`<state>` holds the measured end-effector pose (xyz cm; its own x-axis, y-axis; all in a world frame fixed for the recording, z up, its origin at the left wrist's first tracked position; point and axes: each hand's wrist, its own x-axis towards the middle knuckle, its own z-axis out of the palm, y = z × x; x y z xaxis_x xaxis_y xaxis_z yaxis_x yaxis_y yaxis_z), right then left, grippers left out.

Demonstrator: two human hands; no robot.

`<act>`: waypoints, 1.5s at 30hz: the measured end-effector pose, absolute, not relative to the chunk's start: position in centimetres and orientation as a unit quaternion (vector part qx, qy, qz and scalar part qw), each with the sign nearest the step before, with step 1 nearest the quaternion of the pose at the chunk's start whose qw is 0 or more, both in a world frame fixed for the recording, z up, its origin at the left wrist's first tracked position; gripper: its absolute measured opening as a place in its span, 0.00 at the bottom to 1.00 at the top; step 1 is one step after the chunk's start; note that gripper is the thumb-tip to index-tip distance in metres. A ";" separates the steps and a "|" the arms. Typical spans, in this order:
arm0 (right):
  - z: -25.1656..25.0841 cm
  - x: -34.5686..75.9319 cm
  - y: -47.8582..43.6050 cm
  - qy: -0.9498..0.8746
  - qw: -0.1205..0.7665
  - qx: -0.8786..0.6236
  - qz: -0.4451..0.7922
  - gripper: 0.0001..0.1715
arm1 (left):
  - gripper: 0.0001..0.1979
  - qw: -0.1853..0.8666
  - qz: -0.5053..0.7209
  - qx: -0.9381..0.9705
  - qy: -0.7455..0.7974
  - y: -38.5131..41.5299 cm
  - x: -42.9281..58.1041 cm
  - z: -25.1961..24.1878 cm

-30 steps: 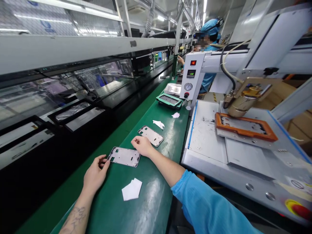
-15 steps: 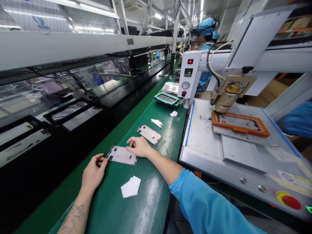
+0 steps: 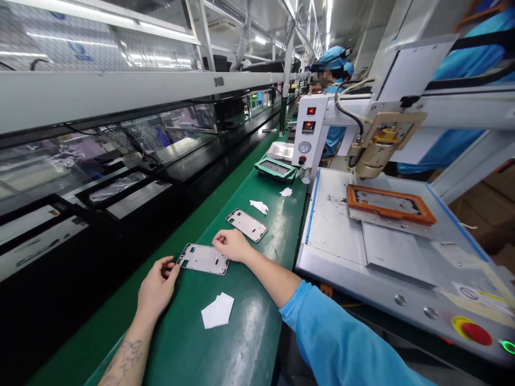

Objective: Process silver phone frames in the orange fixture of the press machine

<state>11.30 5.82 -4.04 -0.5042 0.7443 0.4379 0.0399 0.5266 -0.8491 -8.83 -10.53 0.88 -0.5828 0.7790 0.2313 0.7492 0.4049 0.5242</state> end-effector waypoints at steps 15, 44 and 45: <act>-4.5 11.0 6.3 -0.746 0.430 -0.260 0.437 0.05 | 0.28 0.018 0.284 0.459 0.842 -10.5 -8.5 1.2; -4.3 11.1 6.3 -0.747 0.430 -0.262 0.435 0.05 | 0.27 0.017 0.262 0.460 0.848 -10.6 -8.5 1.3; -4.3 11.1 6.3 -0.746 0.430 -0.262 0.435 0.05 | 0.27 0.017 0.262 0.460 0.849 -10.6 -8.5 1.3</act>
<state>11.13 6.26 -4.30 -0.4927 0.7651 0.4146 0.0164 0.4845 -0.8746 -8.45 -10.57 1.31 -0.5770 0.7890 0.2110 0.7708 0.4406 0.4603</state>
